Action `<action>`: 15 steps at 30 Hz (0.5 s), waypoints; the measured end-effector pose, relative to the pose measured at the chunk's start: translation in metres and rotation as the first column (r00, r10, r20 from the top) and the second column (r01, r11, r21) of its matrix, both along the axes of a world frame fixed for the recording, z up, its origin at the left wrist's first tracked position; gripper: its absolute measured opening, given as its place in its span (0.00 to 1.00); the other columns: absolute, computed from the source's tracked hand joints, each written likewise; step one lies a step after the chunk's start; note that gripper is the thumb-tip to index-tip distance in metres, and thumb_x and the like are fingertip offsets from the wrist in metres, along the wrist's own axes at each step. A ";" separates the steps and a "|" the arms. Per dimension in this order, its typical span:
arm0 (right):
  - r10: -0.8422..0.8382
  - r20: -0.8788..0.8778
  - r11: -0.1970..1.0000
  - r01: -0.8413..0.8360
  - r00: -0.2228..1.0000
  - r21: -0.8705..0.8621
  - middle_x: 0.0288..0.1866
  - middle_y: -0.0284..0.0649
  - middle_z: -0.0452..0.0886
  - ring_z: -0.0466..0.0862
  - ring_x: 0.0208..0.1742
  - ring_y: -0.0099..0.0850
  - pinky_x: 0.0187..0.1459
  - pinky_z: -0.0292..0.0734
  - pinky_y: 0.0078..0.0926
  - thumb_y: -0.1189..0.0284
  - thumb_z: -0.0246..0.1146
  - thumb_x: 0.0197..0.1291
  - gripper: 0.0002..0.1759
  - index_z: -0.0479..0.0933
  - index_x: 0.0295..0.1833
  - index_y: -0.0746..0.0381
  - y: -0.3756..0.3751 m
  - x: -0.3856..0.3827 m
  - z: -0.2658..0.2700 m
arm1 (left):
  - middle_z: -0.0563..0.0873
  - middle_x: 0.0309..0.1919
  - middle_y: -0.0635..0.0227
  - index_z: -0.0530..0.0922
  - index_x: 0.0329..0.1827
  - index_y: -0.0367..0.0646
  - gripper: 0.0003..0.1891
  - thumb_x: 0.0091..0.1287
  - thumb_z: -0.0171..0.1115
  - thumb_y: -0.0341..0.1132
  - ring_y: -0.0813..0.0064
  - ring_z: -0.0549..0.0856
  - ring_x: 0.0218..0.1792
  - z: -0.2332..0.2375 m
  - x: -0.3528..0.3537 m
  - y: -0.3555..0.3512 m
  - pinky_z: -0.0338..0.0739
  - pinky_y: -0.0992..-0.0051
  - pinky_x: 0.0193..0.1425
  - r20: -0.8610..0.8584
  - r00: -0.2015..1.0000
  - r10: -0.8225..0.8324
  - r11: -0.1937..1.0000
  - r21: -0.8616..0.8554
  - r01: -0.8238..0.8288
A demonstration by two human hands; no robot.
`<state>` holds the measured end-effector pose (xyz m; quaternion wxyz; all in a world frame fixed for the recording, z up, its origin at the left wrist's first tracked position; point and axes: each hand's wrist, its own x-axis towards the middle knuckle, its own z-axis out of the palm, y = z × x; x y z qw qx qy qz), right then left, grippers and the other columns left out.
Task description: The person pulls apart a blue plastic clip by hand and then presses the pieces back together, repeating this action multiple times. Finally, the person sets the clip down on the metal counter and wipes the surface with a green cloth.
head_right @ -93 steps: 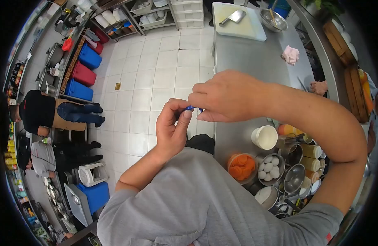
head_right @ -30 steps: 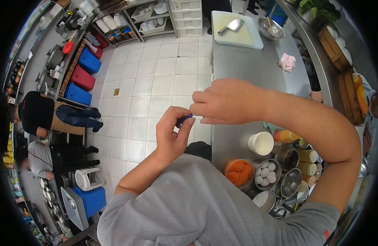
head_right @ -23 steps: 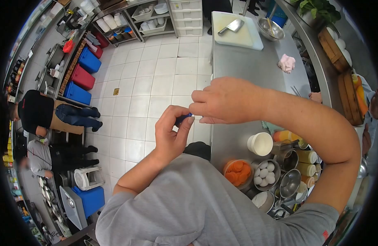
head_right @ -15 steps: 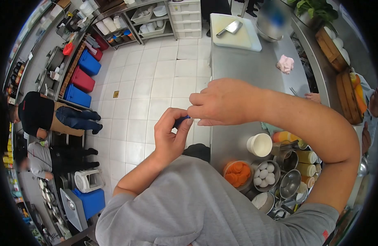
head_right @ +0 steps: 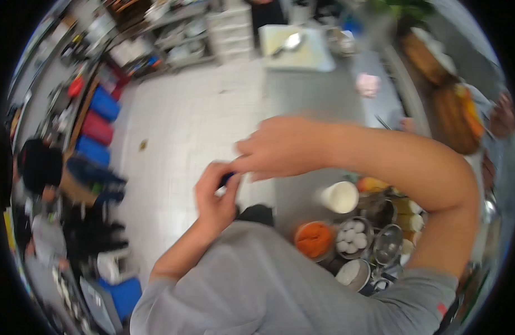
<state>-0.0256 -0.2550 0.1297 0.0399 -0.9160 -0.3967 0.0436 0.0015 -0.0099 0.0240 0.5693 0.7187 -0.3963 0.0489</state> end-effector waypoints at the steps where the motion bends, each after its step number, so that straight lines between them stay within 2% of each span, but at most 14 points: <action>1: 0.012 -0.015 0.999 -0.011 1.000 0.049 0.49 0.39 0.86 0.91 0.48 0.45 0.49 0.87 0.47 0.57 0.74 0.74 0.18 0.82 0.60 0.54 -0.002 -0.002 -0.003 | 0.88 0.41 0.60 0.85 0.52 0.34 0.06 0.77 0.68 0.18 0.70 0.88 0.40 -0.011 0.002 0.002 0.84 0.74 0.44 -0.021 1.000 -0.010 1.000 0.022 0.011; 2: 0.007 -0.022 0.996 -0.005 1.000 0.092 0.50 0.40 0.87 0.92 0.49 0.45 0.49 0.87 0.47 0.57 0.73 0.75 0.18 0.82 0.61 0.54 -0.003 -0.001 -0.008 | 0.88 0.42 0.61 0.85 0.52 0.34 0.06 0.77 0.67 0.18 0.73 0.88 0.41 -0.012 -0.001 0.000 0.84 0.75 0.47 -0.062 0.998 -0.016 1.000 0.010 0.017; 3: -0.020 -0.024 0.999 0.021 1.000 0.038 0.51 0.42 0.87 0.92 0.48 0.48 0.47 0.88 0.50 0.58 0.72 0.77 0.17 0.82 0.63 0.54 -0.001 -0.003 -0.006 | 0.87 0.43 0.63 0.85 0.52 0.34 0.05 0.78 0.66 0.18 0.76 0.87 0.42 -0.016 -0.003 0.000 0.84 0.76 0.48 -0.099 0.995 0.014 0.999 0.042 -0.010; 4: 0.011 0.032 0.998 -0.013 0.999 0.062 0.49 0.42 0.87 0.92 0.45 0.49 0.44 0.88 0.51 0.56 0.71 0.77 0.17 0.82 0.62 0.54 -0.003 -0.003 -0.012 | 0.86 0.42 0.65 0.84 0.52 0.34 0.04 0.80 0.65 0.19 0.78 0.86 0.43 -0.012 -0.005 0.001 0.83 0.76 0.48 -0.094 0.995 0.014 0.997 0.075 -0.007; 7: 0.000 0.001 1.000 0.000 1.000 -0.020 0.48 0.42 0.87 0.93 0.43 0.49 0.42 0.88 0.51 0.55 0.70 0.78 0.16 0.82 0.58 0.55 0.000 -0.005 -0.006 | 0.84 0.39 0.73 0.82 0.52 0.35 0.04 0.86 0.63 0.27 0.85 0.78 0.38 -0.016 -0.008 -0.003 0.73 0.80 0.42 -0.156 0.988 -0.009 0.999 0.039 0.016; 15: 0.062 0.067 0.997 -0.059 0.996 -0.048 0.48 0.41 0.87 0.93 0.44 0.45 0.42 0.88 0.48 0.52 0.67 0.81 0.18 0.84 0.54 0.57 0.000 0.000 -0.008 | 0.83 0.37 0.74 0.82 0.49 0.36 0.06 0.87 0.62 0.30 0.85 0.76 0.36 -0.017 -0.004 -0.005 0.70 0.78 0.41 -0.105 0.994 -0.007 0.997 0.080 0.016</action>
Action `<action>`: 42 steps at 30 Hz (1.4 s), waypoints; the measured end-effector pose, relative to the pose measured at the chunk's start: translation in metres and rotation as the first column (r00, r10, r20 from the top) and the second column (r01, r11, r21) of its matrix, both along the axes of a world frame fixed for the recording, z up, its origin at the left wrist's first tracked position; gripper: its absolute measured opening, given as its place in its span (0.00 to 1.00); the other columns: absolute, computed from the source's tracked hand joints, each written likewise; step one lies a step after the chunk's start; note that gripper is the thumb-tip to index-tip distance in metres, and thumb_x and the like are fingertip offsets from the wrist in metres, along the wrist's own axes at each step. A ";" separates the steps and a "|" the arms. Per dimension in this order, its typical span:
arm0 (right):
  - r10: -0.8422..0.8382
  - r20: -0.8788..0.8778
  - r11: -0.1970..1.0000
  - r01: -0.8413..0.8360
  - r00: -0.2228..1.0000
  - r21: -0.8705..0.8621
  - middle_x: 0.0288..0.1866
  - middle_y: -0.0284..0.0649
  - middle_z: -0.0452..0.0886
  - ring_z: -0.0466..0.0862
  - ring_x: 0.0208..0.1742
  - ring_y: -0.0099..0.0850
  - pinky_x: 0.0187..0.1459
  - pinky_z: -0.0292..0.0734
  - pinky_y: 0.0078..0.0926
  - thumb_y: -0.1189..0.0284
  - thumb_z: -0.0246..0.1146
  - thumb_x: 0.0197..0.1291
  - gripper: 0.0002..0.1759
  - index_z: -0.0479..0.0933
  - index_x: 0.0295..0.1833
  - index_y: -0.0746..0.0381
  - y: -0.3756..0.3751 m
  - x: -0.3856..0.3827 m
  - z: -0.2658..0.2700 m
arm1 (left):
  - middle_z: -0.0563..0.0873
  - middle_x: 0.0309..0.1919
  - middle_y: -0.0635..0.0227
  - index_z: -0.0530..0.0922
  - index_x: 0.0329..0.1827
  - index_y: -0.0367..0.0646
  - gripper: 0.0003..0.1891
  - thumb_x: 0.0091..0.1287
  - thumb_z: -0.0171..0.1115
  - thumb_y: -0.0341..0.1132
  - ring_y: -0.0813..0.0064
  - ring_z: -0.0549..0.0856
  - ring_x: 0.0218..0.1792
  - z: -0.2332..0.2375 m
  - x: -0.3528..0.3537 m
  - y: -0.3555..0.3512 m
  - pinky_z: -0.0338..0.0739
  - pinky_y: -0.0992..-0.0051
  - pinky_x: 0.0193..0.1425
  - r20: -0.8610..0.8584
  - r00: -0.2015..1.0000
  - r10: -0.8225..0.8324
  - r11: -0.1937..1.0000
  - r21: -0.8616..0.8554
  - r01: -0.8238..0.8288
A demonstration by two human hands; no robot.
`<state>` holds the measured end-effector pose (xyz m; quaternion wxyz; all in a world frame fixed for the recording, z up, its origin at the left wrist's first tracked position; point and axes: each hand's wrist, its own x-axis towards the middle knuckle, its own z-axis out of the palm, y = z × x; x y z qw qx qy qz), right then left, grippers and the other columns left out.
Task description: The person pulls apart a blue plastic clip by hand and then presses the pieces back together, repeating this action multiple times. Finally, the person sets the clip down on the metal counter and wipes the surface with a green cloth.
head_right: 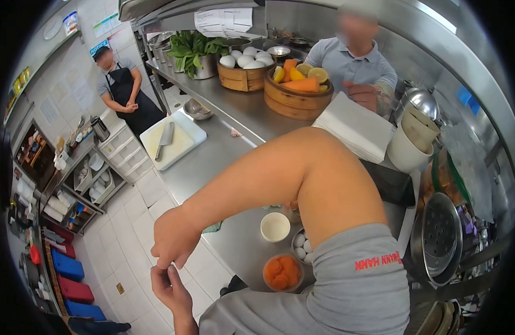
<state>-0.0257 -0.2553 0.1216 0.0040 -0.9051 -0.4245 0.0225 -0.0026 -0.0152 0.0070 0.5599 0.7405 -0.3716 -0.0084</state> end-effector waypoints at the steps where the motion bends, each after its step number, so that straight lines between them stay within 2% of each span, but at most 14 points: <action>1: 0.001 -0.002 1.000 -0.001 1.000 -0.005 0.48 0.40 0.87 0.93 0.44 0.44 0.42 0.88 0.48 0.52 0.67 0.82 0.18 0.85 0.54 0.57 0.000 0.000 0.000 | 0.83 0.37 0.74 0.82 0.49 0.36 0.07 0.87 0.62 0.30 0.85 0.76 0.36 0.000 0.000 0.000 0.70 0.78 0.41 -0.005 1.000 -0.006 1.000 -0.008 0.006; 12: 0.014 -0.009 0.997 -0.015 1.000 -0.078 0.51 0.40 0.87 0.93 0.45 0.45 0.43 0.88 0.48 0.52 0.65 0.84 0.19 0.84 0.59 0.56 0.001 -0.002 0.001 | 0.83 0.37 0.74 0.82 0.49 0.36 0.07 0.88 0.62 0.30 0.86 0.75 0.36 0.004 -0.005 0.002 0.70 0.79 0.40 -0.082 0.996 -0.037 0.999 0.005 0.038; 15: 0.019 0.010 0.997 -0.018 1.000 -0.072 0.50 0.40 0.87 0.93 0.45 0.45 0.43 0.88 0.48 0.52 0.65 0.84 0.18 0.84 0.59 0.56 0.001 -0.001 -0.002 | 0.82 0.37 0.75 0.82 0.49 0.36 0.07 0.87 0.63 0.30 0.87 0.75 0.35 -0.002 -0.006 0.002 0.69 0.79 0.39 -0.089 0.995 -0.036 0.999 -0.044 0.033; 33: 0.043 0.019 0.997 -0.042 0.999 -0.070 0.49 0.39 0.88 0.94 0.45 0.44 0.42 0.88 0.48 0.50 0.66 0.82 0.19 0.85 0.55 0.56 0.002 -0.004 0.000 | 0.83 0.38 0.75 0.82 0.50 0.36 0.06 0.87 0.64 0.29 0.88 0.76 0.36 -0.004 -0.007 0.005 0.71 0.81 0.40 -0.120 0.990 -0.069 0.997 -0.042 0.065; 42: 0.027 -0.009 0.996 -0.027 1.000 -0.090 0.49 0.40 0.88 0.94 0.46 0.45 0.44 0.88 0.49 0.51 0.67 0.82 0.19 0.83 0.59 0.56 0.004 -0.005 -0.001 | 0.85 0.40 0.73 0.82 0.50 0.35 0.07 0.88 0.63 0.29 0.87 0.78 0.38 -0.007 -0.003 0.009 0.72 0.81 0.42 -0.095 0.991 -0.091 0.996 -0.020 0.090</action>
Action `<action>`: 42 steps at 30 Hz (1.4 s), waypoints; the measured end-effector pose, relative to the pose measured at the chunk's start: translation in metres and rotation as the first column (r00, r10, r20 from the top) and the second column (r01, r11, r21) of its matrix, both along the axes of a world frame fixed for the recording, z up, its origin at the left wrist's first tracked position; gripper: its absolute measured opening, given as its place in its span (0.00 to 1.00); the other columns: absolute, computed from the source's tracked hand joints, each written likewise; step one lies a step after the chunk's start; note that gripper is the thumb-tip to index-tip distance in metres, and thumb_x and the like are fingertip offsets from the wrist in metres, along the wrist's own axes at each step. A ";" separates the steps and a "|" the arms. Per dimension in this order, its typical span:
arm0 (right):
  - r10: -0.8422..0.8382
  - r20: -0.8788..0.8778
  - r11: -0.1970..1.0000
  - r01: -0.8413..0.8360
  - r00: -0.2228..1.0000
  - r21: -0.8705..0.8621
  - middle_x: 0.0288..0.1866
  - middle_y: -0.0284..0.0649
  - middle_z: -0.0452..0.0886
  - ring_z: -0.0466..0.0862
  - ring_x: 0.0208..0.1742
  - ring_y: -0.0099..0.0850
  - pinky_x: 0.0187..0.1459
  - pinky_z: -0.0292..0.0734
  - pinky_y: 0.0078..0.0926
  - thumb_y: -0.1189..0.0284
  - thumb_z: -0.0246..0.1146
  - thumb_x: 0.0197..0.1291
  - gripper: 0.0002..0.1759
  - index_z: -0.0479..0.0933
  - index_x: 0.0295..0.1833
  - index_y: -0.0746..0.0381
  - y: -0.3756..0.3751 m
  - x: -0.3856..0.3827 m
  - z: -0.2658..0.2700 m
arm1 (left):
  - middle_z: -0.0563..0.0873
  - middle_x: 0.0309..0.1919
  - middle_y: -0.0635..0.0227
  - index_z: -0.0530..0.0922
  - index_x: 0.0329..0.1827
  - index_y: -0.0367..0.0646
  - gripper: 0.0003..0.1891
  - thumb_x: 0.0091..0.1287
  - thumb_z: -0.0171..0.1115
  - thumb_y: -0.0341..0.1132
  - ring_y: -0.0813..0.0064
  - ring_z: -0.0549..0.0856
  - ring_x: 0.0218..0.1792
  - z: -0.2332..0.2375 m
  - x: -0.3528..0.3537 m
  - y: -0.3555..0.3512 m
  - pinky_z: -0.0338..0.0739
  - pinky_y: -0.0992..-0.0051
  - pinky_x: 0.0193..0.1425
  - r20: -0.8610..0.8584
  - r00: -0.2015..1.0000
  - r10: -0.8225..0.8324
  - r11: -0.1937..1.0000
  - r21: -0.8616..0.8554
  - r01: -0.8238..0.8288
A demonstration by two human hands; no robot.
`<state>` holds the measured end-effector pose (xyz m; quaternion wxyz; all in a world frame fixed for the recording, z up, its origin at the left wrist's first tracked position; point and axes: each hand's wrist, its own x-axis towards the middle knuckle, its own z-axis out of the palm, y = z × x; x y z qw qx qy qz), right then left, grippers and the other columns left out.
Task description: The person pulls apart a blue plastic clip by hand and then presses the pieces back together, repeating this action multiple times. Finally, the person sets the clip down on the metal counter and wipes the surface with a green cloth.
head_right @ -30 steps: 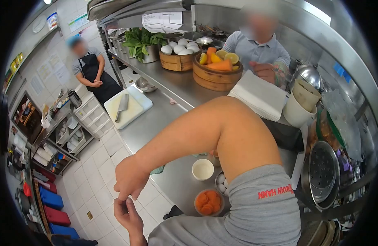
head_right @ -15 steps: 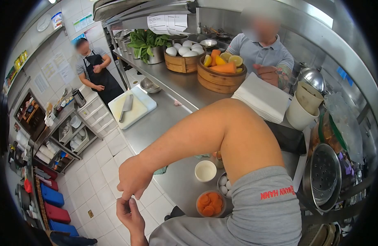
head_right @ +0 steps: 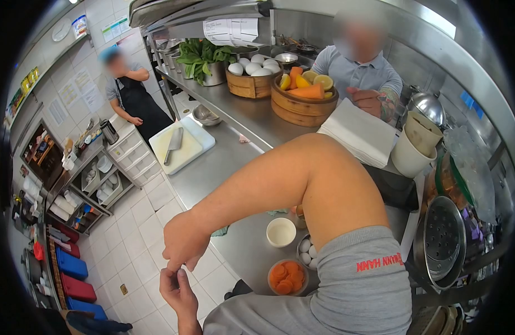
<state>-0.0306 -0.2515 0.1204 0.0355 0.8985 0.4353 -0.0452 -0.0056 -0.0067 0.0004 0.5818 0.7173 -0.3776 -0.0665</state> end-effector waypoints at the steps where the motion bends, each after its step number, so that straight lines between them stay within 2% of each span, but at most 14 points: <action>1: -0.004 -0.003 1.000 0.004 1.000 0.011 0.49 0.40 0.89 0.94 0.46 0.45 0.44 0.88 0.49 0.51 0.67 0.82 0.19 0.83 0.59 0.56 0.000 0.000 0.000 | 0.85 0.40 0.72 0.82 0.50 0.35 0.06 0.88 0.63 0.29 0.86 0.78 0.39 0.000 0.000 0.000 0.72 0.81 0.43 0.000 1.000 0.000 1.000 0.000 0.000; 12: -0.040 -0.041 0.998 0.042 0.998 0.036 0.48 0.40 0.90 0.94 0.46 0.46 0.45 0.88 0.49 0.51 0.66 0.82 0.20 0.83 0.59 0.58 0.003 -0.002 0.004 | 0.87 0.43 0.70 0.81 0.52 0.34 0.05 0.89 0.61 0.27 0.84 0.81 0.44 0.004 -0.002 0.001 0.75 0.79 0.50 -0.075 0.997 0.002 1.000 -0.004 -0.002; 15: -0.044 -0.044 0.998 0.046 0.998 0.050 0.48 0.40 0.90 0.94 0.46 0.46 0.46 0.88 0.49 0.51 0.67 0.81 0.21 0.83 0.59 0.59 0.005 -0.001 0.000 | 0.87 0.43 0.70 0.82 0.53 0.34 0.04 0.88 0.61 0.26 0.83 0.81 0.44 0.011 -0.007 -0.003 0.75 0.78 0.50 -0.121 0.993 0.007 0.998 -0.055 -0.014; 30: -0.071 -0.058 0.996 0.074 0.996 0.055 0.49 0.40 0.90 0.94 0.47 0.45 0.48 0.88 0.48 0.53 0.69 0.80 0.21 0.82 0.62 0.58 0.003 -0.001 -0.001 | 0.86 0.45 0.69 0.82 0.55 0.34 0.06 0.89 0.60 0.28 0.80 0.82 0.47 0.009 -0.001 -0.001 0.76 0.75 0.54 -0.108 0.994 -0.015 1.000 0.004 0.015; 36: -0.080 -0.057 0.995 0.083 0.995 0.047 0.49 0.40 0.90 0.94 0.47 0.44 0.48 0.88 0.48 0.53 0.69 0.80 0.21 0.81 0.65 0.56 0.003 -0.002 0.004 | 0.85 0.45 0.70 0.81 0.55 0.34 0.06 0.89 0.61 0.29 0.81 0.81 0.47 0.006 -0.001 -0.001 0.75 0.76 0.54 -0.140 0.990 -0.023 0.999 -0.034 0.018; 42: -0.061 -0.055 0.998 0.063 0.997 0.025 0.50 0.40 0.89 0.94 0.47 0.45 0.47 0.89 0.48 0.54 0.69 0.80 0.20 0.82 0.64 0.56 0.004 -0.002 0.005 | 0.85 0.44 0.71 0.81 0.54 0.35 0.05 0.89 0.62 0.29 0.83 0.80 0.45 0.007 -0.004 -0.002 0.73 0.78 0.51 -0.182 0.983 -0.029 0.997 -0.077 0.015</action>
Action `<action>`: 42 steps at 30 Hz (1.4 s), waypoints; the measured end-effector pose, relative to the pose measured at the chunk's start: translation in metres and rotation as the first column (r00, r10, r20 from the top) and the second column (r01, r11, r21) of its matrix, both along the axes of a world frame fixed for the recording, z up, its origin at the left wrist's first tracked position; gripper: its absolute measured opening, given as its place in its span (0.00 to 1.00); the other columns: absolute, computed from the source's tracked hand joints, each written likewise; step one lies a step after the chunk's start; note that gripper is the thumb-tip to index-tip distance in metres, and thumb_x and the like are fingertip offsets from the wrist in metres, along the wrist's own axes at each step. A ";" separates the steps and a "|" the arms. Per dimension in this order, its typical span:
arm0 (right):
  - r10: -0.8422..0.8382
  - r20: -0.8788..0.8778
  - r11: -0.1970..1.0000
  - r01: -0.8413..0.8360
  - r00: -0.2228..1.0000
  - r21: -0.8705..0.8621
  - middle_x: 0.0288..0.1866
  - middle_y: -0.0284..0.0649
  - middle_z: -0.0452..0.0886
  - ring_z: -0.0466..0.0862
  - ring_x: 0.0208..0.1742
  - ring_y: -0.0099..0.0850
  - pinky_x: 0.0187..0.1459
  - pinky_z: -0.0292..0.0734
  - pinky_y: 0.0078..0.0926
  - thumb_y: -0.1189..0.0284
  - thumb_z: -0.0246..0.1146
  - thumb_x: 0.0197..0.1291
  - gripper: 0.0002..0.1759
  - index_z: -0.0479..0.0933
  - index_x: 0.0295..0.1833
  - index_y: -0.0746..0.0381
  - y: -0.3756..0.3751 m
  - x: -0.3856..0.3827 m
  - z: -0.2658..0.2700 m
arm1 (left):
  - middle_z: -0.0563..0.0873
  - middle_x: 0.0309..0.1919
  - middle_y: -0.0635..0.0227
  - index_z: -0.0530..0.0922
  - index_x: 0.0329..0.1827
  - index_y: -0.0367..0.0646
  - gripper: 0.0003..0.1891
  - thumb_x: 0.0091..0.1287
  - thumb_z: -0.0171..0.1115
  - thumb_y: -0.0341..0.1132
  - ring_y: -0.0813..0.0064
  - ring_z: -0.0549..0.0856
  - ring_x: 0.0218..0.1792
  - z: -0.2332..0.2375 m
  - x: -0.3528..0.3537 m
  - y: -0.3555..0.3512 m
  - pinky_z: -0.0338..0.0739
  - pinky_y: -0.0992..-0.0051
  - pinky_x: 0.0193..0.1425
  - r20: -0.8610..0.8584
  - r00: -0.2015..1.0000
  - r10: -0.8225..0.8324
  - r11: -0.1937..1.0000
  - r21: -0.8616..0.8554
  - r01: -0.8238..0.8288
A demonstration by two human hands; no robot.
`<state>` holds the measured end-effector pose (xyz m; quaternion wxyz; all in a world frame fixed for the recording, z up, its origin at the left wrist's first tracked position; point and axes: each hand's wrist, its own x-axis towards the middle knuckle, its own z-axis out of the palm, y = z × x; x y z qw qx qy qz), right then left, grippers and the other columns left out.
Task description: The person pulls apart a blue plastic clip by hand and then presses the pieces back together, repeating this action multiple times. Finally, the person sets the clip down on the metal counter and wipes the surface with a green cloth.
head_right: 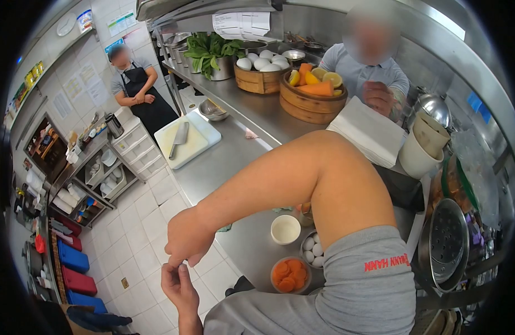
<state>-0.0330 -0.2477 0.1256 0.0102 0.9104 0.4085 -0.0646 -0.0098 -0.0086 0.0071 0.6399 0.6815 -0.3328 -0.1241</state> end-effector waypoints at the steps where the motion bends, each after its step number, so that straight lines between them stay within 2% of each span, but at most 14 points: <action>1: 0.010 0.017 1.000 -0.010 1.000 0.001 0.50 0.40 0.89 0.94 0.46 0.45 0.47 0.89 0.48 0.54 0.69 0.80 0.19 0.82 0.63 0.56 0.000 0.000 -0.001 | 0.85 0.43 0.72 0.81 0.54 0.35 0.05 0.89 0.63 0.29 0.84 0.79 0.44 -0.001 0.000 0.000 0.73 0.78 0.50 -0.004 1.000 0.001 1.000 -0.009 -0.001; 9: 0.047 0.073 0.999 -0.047 0.996 -0.010 0.50 0.41 0.88 0.94 0.45 0.44 0.42 0.89 0.46 0.56 0.69 0.81 0.16 0.83 0.59 0.57 -0.002 0.001 -0.001 | 0.85 0.39 0.74 0.83 0.54 0.36 0.08 0.88 0.66 0.34 0.86 0.77 0.40 -0.005 0.002 0.000 0.70 0.79 0.45 -0.032 0.999 0.013 1.000 -0.024 -0.013; 15: 0.045 0.064 0.999 -0.045 0.997 -0.008 0.51 0.41 0.88 0.94 0.46 0.43 0.44 0.89 0.46 0.57 0.69 0.81 0.16 0.83 0.59 0.57 -0.002 0.002 -0.004 | 0.84 0.36 0.75 0.84 0.55 0.36 0.11 0.87 0.68 0.37 0.86 0.77 0.36 -0.003 0.002 0.000 0.71 0.79 0.42 -0.097 0.995 0.016 1.000 -0.005 -0.017; 18: 0.065 0.081 0.998 -0.063 0.995 -0.032 0.51 0.40 0.88 0.94 0.46 0.43 0.44 0.89 0.45 0.58 0.69 0.80 0.14 0.83 0.58 0.57 -0.002 0.004 -0.006 | 0.88 0.38 0.70 0.84 0.53 0.35 0.12 0.89 0.67 0.38 0.84 0.81 0.37 -0.003 0.003 0.002 0.76 0.79 0.43 -0.125 0.992 0.004 1.000 -0.004 -0.005; 21: 0.061 0.098 0.997 -0.066 0.993 0.050 0.50 0.39 0.87 0.93 0.44 0.43 0.43 0.89 0.46 0.59 0.69 0.80 0.12 0.83 0.56 0.56 -0.005 0.004 -0.009 | 0.89 0.39 0.70 0.84 0.55 0.36 0.12 0.89 0.68 0.39 0.84 0.81 0.38 -0.004 0.006 0.001 0.77 0.79 0.44 -0.203 0.979 -0.024 1.000 0.000 0.024; 24: 0.016 0.067 0.999 -0.018 0.998 0.028 0.48 0.39 0.86 0.92 0.42 0.44 0.41 0.87 0.46 0.60 0.70 0.79 0.11 0.82 0.54 0.55 -0.005 0.001 -0.007 | 0.86 0.36 0.74 0.84 0.53 0.38 0.13 0.88 0.68 0.41 0.86 0.77 0.33 0.000 0.003 -0.004 0.71 0.79 0.38 -0.303 0.951 -0.059 0.998 -0.052 0.046; 29: 0.028 0.056 1.000 -0.028 0.998 0.001 0.47 0.39 0.86 0.91 0.40 0.45 0.39 0.86 0.47 0.58 0.70 0.79 0.12 0.81 0.53 0.55 -0.006 0.002 -0.007 | 0.86 0.38 0.75 0.84 0.55 0.38 0.12 0.88 0.69 0.40 0.86 0.77 0.34 -0.004 0.005 -0.002 0.70 0.79 0.38 -0.304 0.949 -0.083 0.996 -0.058 0.069; 35: 0.002 0.020 1.000 -0.003 1.000 0.024 0.46 0.40 0.87 0.92 0.41 0.46 0.42 0.87 0.49 0.55 0.69 0.81 0.16 0.81 0.54 0.58 -0.005 0.002 -0.009 | 0.86 0.40 0.75 0.84 0.56 0.36 0.10 0.88 0.68 0.37 0.86 0.79 0.38 0.001 0.004 -0.001 0.74 0.80 0.42 -0.242 0.969 -0.049 0.998 -0.039 0.041; 38: -0.038 -0.034 0.996 0.041 0.999 0.073 0.46 0.41 0.87 0.92 0.42 0.47 0.44 0.87 0.50 0.54 0.68 0.82 0.18 0.81 0.55 0.59 -0.004 0.002 -0.007 | 0.85 0.35 0.75 0.83 0.51 0.36 0.07 0.87 0.67 0.31 0.86 0.76 0.32 -0.004 0.005 -0.003 0.69 0.80 0.35 -0.066 0.998 0.023 0.999 -0.034 -0.025; 42: -0.044 -0.058 0.980 0.055 0.997 0.194 0.47 0.42 0.87 0.92 0.44 0.47 0.45 0.88 0.51 0.53 0.67 0.82 0.19 0.81 0.56 0.60 -0.002 0.001 -0.008 | 0.85 0.35 0.70 0.83 0.49 0.36 0.05 0.85 0.67 0.29 0.84 0.78 0.32 -0.008 0.009 -0.001 0.71 0.78 0.35 0.109 0.991 0.080 0.997 -0.021 -0.078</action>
